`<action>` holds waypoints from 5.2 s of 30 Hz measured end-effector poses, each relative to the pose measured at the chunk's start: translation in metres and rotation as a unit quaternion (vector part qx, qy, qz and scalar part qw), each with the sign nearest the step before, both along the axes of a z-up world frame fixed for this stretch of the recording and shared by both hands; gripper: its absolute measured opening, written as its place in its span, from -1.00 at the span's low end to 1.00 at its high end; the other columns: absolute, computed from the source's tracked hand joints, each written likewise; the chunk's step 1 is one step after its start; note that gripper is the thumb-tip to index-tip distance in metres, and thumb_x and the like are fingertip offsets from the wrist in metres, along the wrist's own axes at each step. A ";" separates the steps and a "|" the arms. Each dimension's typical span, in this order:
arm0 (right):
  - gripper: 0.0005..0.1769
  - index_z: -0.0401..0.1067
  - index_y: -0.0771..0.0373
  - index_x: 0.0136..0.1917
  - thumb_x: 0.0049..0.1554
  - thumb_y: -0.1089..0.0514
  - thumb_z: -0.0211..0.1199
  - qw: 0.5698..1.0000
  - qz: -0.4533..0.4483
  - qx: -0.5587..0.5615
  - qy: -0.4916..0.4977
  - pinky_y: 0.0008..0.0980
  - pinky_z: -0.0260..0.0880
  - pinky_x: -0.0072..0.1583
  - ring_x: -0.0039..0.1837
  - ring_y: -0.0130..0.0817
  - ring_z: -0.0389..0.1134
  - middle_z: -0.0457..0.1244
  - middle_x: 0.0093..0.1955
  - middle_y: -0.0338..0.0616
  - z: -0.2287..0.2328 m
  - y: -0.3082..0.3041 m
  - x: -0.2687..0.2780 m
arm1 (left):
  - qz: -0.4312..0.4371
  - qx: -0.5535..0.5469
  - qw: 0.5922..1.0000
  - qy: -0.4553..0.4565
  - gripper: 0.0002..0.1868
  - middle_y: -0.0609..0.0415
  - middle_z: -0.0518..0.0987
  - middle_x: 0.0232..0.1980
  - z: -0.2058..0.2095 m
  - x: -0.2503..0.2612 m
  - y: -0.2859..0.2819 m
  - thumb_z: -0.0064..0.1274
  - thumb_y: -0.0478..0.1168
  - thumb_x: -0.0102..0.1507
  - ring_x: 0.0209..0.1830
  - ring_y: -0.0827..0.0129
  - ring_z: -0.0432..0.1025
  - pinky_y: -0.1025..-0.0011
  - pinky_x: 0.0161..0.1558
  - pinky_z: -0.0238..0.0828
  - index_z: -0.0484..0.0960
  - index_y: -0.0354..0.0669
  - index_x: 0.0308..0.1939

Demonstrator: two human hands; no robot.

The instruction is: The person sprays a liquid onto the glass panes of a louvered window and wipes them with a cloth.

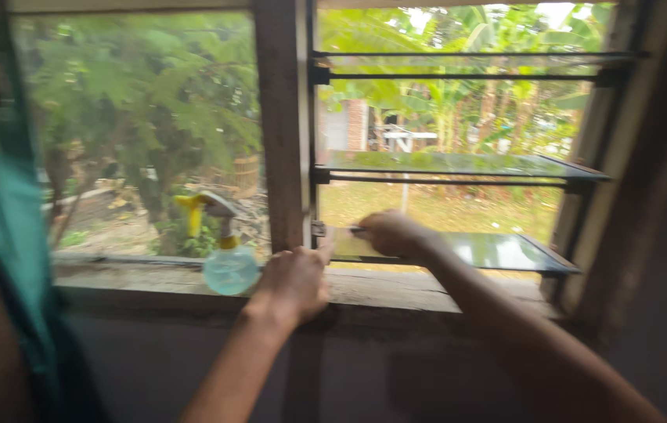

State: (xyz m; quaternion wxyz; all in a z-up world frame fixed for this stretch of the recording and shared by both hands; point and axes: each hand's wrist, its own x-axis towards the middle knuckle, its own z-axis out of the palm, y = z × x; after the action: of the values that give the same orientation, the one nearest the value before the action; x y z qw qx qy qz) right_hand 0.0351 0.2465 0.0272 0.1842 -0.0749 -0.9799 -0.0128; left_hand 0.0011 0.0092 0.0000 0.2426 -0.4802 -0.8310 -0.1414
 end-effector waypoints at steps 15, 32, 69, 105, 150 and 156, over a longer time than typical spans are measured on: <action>-0.64 0.48 0.13 0.27 0.31 0.05 0.01 0.954 -0.245 -0.158 -0.075 -0.13 0.41 -0.16 -0.24 -0.16 0.37 0.40 -0.13 0.08 0.007 0.148 0.112 | 0.018 -0.002 1.000 -0.010 -0.83 -0.14 0.69 -0.23 0.006 0.006 0.004 0.05 -0.17 0.20 -0.16 -0.04 0.62 0.04 -0.03 0.57 0.71 -0.05 -0.20; -0.48 0.33 -0.21 0.48 0.27 -0.15 0.01 0.981 -0.156 -0.090 -0.073 -0.13 0.44 0.22 0.17 -0.09 0.46 0.43 0.19 -0.07 0.001 0.116 0.157 | -0.007 0.014 0.999 -0.035 -0.81 -0.19 0.68 -0.26 0.005 0.008 -0.003 -0.01 -0.23 0.22 -0.18 -0.08 0.60 -0.03 -0.06 0.56 0.66 -0.09 -0.14; -0.64 0.47 0.05 0.31 0.34 -0.02 0.01 0.994 -0.014 -0.066 -0.092 -0.05 0.41 0.21 0.17 -0.05 0.44 0.43 0.17 0.04 0.018 0.024 0.046 | -0.035 0.051 0.994 -0.085 -0.45 -0.20 0.69 -0.20 -0.003 0.001 -0.006 0.00 -0.26 0.16 -0.18 -0.04 0.62 0.02 -0.01 0.55 0.52 -0.06 0.27; -0.59 0.47 -0.05 0.34 0.25 -0.02 0.10 0.991 0.045 -0.108 -0.059 -0.05 0.48 0.07 -0.06 -0.11 0.49 0.47 -0.02 0.01 0.013 0.007 -0.005 | 0.005 0.024 0.998 -0.051 -0.52 -0.28 0.67 -0.21 -0.006 0.004 0.000 -0.02 -0.33 0.18 -0.15 -0.12 0.60 -0.01 -0.02 0.56 0.41 -0.30 0.20; -0.44 0.52 0.28 0.15 0.38 -0.17 -0.13 0.951 -0.241 -0.155 -0.118 -0.02 0.42 0.17 0.07 -0.05 0.44 0.41 0.07 0.12 0.007 0.116 0.076 | 0.062 -0.018 0.997 -0.032 -0.61 -0.25 0.68 -0.17 -0.002 0.011 0.015 0.00 -0.23 0.24 -0.12 -0.04 0.62 0.06 -0.04 0.60 0.47 -0.35 0.11; -0.40 0.26 -0.04 0.51 0.28 -0.24 -0.07 0.994 -0.035 -0.079 -0.062 -0.17 0.23 0.41 0.40 -0.11 0.28 0.27 0.42 -0.10 -0.005 0.053 0.096 | 0.050 0.008 0.998 -0.041 -0.30 -0.27 0.68 -0.19 0.002 0.013 0.009 -0.01 -0.23 0.21 -0.12 -0.09 0.61 0.01 -0.01 0.56 0.25 -0.24 0.45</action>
State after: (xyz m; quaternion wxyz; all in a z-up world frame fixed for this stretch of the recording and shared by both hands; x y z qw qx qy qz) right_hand 0.1309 0.2992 0.0221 0.1163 -0.1221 -0.9842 0.0535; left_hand 0.0144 0.0177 0.0016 0.2186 -0.4295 -0.8624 -0.1552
